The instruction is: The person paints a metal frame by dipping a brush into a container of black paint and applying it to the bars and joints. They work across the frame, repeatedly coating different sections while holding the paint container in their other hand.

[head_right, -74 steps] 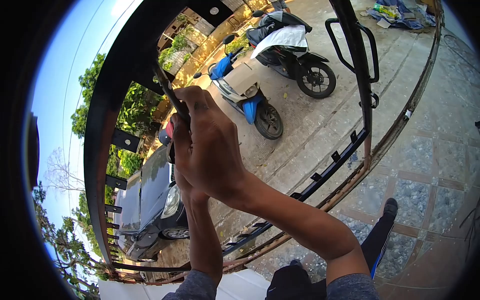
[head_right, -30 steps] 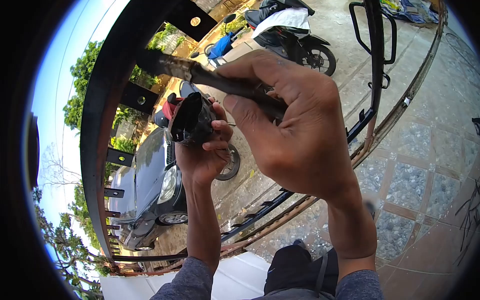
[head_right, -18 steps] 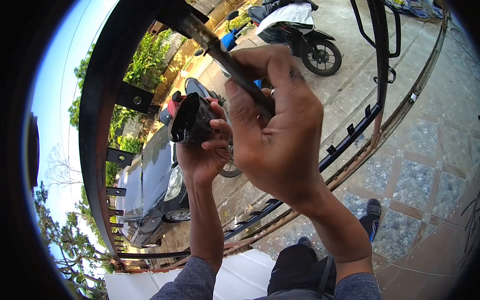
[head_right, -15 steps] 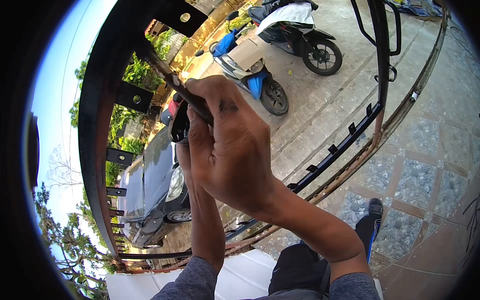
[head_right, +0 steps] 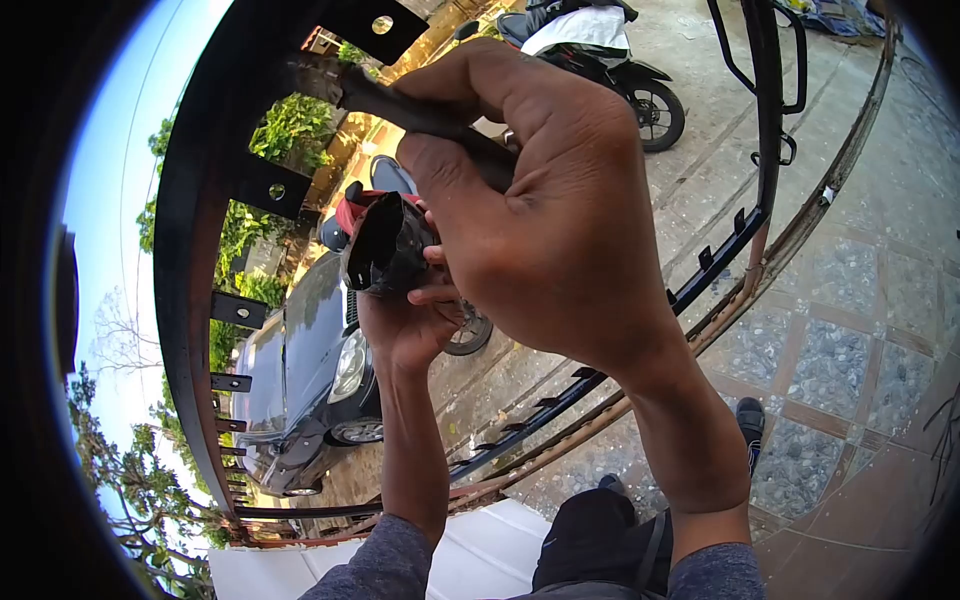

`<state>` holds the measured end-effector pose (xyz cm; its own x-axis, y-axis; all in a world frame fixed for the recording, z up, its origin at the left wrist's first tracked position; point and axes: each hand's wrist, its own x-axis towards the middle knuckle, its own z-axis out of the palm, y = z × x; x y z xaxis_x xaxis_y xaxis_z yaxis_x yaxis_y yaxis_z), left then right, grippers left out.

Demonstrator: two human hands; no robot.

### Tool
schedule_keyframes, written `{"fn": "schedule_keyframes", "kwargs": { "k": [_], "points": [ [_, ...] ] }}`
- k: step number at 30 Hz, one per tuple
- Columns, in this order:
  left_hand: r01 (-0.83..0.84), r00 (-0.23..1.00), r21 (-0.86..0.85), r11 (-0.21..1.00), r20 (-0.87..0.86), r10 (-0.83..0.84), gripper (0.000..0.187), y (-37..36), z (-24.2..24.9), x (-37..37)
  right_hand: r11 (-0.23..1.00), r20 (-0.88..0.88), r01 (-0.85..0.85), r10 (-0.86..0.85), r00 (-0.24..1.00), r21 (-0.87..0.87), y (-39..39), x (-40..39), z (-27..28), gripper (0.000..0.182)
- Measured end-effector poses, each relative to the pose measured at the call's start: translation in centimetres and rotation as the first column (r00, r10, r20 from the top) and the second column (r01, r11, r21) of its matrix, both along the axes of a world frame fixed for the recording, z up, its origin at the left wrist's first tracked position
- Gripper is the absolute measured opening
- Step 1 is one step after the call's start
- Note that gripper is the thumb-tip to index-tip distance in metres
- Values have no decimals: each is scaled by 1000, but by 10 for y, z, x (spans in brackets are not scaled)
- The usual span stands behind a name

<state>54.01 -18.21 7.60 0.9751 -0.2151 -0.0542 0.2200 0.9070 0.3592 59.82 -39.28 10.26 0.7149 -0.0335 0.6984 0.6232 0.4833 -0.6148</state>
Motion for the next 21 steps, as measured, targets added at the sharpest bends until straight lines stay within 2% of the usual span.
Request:
{"fn": "schedule_keyframes", "kwargs": {
  "k": [6, 11, 16, 21],
  "points": [
    [52, 999, -4, 999, -6, -53, 56, -24, -7, 18, 988, -275, 86, -48, 960, 127, -54, 0, -30, 24],
    [121, 993, -17, 993, -3, -121, 54, -63, -18, 45, 963, -369, 219, -148, 918, 159, -98, 34, -59, 23],
    [153, 988, -37, 988, -11, -154, 52, -104, -29, 73, 944, -407, 317, -253, 878, 97, -140, 72, -56, 32],
    [141, 989, -38, 989, -26, -142, 52, -133, -22, 94, 870, -267, 469, -421, 867, 152, -133, 130, -36, 31]
  ]
}}
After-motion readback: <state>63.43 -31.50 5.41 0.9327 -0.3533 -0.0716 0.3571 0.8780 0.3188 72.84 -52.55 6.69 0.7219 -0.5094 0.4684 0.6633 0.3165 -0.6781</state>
